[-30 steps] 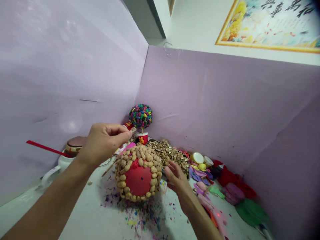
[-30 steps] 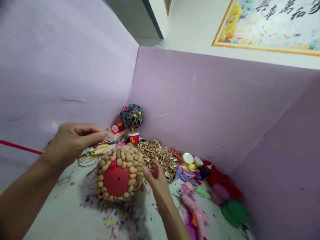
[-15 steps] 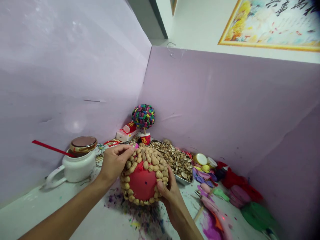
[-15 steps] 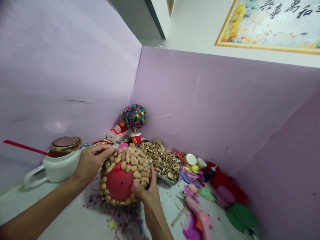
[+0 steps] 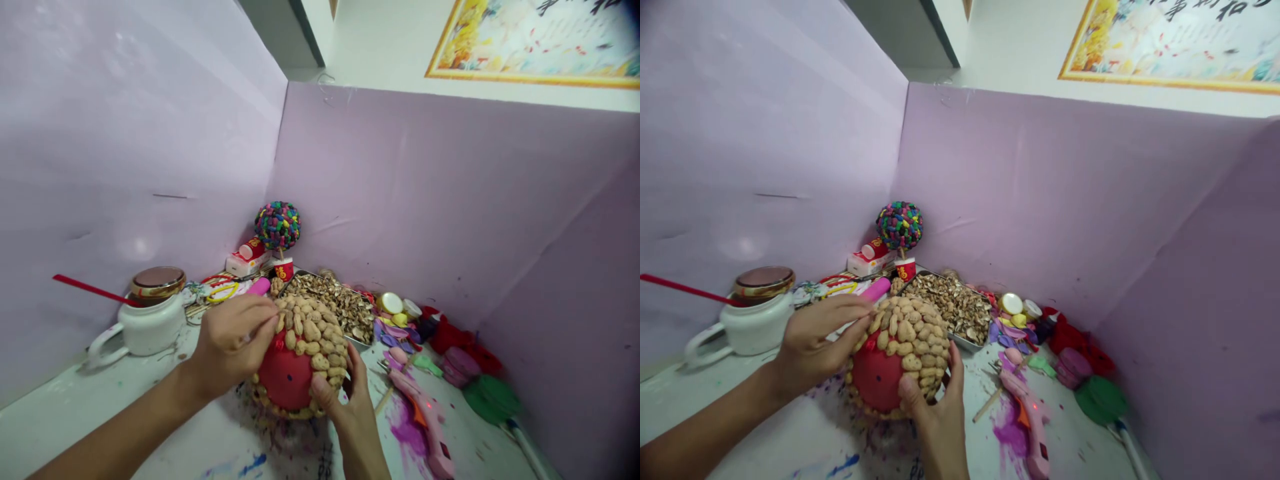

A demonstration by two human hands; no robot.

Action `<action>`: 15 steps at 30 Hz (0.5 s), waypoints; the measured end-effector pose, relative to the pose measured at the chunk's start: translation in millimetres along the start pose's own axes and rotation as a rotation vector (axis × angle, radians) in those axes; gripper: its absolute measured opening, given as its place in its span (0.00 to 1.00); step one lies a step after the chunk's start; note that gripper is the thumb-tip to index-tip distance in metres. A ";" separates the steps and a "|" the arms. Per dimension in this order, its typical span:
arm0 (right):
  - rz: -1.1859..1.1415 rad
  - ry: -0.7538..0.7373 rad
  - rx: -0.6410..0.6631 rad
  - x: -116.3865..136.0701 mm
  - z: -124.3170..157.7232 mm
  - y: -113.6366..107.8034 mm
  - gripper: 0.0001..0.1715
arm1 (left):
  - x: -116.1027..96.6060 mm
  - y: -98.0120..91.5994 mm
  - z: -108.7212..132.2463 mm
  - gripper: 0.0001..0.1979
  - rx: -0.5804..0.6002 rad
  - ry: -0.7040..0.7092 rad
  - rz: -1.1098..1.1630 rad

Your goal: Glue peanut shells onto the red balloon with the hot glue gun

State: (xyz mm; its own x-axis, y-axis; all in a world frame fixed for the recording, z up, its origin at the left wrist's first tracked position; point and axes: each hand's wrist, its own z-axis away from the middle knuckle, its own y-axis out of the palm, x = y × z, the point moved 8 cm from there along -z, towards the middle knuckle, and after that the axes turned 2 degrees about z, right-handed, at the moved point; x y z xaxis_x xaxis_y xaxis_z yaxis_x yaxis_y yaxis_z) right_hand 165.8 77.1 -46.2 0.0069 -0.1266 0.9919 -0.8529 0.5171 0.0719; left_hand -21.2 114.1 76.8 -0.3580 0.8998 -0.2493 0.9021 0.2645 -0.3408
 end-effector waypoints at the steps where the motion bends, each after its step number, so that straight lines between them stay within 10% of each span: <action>1: 0.013 -0.005 -0.005 1.0 0.8 0.3 0.52 | -10.6 -3.3 0.6 0.08 -0.002 0.081 -0.064; 15: 0.074 -0.022 -0.054 3.6 7.7 -0.9 0.52 | -55.7 1.6 3.2 0.06 0.098 0.247 -0.387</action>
State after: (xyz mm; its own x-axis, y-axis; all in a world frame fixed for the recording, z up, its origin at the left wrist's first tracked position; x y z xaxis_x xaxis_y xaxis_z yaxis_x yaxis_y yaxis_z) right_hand 162.6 69.7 -43.5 -0.0673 -0.1046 0.9922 -0.8212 0.5706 0.0045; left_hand -0.5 63.4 87.2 -0.5851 0.8001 0.1321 0.6824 0.5738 -0.4529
